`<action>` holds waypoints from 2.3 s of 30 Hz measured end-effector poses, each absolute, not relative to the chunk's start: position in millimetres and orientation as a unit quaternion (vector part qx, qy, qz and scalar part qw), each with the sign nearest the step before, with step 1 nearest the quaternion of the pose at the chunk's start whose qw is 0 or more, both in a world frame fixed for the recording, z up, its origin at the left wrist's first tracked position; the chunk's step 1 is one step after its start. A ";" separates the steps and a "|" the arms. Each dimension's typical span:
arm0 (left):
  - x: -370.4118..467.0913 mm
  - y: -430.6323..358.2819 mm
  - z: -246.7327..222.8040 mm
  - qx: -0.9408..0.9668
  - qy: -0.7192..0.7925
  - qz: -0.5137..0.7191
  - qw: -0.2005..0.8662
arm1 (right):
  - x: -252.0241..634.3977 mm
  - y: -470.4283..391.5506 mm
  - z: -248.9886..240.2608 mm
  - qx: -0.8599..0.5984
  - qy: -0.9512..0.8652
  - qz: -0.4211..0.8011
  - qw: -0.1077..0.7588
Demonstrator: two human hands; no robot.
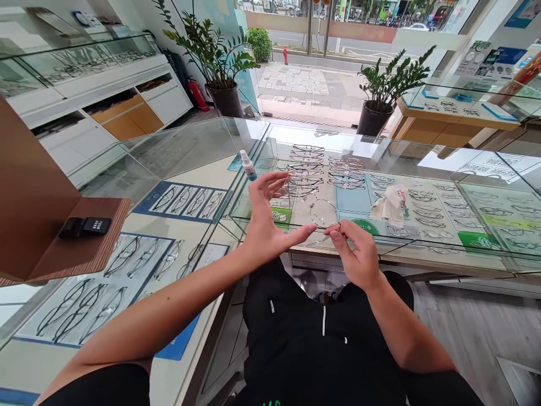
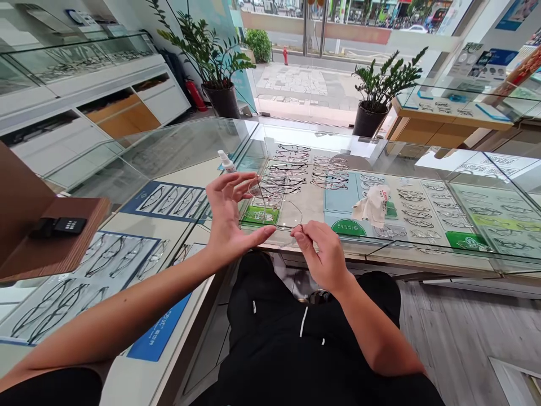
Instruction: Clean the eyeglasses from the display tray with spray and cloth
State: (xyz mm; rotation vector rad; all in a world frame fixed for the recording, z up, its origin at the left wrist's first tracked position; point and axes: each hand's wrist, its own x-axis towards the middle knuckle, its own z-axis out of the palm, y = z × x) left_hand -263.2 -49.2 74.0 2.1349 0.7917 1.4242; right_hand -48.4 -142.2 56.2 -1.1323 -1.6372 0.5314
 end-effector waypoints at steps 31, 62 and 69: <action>-334.2 -34.0 229.7 0.737 0.167 0.551 0.355 | -48.6 -84.4 228.1 -0.463 -0.631 0.095 0.615; -351.3 46.9 228.4 0.702 0.394 0.587 0.085 | -53.0 52.0 240.3 -0.272 -0.788 0.218 0.507; -340.9 42.0 225.1 0.692 0.399 0.600 0.043 | -65.5 44.2 223.7 -0.343 -0.714 -0.015 0.610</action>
